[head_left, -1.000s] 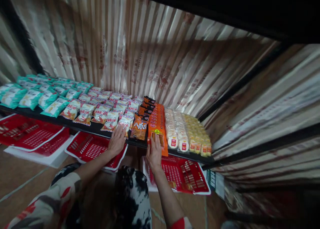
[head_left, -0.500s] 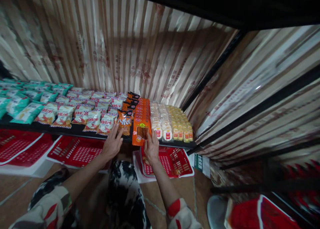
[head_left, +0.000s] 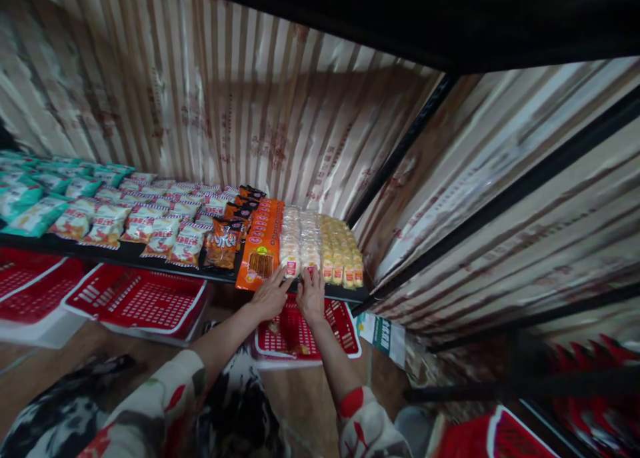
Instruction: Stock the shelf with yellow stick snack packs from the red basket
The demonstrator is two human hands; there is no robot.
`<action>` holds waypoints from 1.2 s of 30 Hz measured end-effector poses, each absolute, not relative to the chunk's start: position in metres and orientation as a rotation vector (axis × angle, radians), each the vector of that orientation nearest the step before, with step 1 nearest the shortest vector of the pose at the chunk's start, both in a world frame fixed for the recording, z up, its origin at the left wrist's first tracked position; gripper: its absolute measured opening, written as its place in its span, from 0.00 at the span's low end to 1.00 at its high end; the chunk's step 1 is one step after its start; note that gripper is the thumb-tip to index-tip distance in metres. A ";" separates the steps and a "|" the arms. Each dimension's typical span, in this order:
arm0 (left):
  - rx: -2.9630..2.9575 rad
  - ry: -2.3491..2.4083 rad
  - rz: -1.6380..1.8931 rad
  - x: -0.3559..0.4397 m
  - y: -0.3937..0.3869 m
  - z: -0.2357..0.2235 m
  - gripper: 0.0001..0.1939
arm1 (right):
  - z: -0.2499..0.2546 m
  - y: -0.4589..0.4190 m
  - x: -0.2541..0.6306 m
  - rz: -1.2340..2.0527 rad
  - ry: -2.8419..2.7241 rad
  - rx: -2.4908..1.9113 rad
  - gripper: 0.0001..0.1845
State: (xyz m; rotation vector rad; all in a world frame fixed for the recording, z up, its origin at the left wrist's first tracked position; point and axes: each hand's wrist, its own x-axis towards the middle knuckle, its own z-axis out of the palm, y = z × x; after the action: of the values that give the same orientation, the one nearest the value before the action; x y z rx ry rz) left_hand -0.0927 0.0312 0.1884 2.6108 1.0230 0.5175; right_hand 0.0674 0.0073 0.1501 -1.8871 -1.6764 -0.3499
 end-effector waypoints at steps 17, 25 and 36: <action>2.709 1.392 0.373 -0.033 0.023 0.168 0.24 | 0.124 -0.006 0.108 -0.094 -1.817 -1.746 0.29; 2.728 1.366 0.358 -0.017 0.014 0.169 0.27 | 0.146 -0.017 0.116 -0.202 -1.762 -1.824 0.28; 2.666 1.357 0.210 0.015 0.003 0.180 0.27 | 0.137 -0.037 0.157 -0.155 -1.765 -1.925 0.27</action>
State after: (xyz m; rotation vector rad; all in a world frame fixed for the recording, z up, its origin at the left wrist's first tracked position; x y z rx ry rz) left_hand 0.0146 0.0030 0.1802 2.6656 1.3573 0.2103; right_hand 0.1572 -0.0372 0.1366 -1.9251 -1.7653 -0.1546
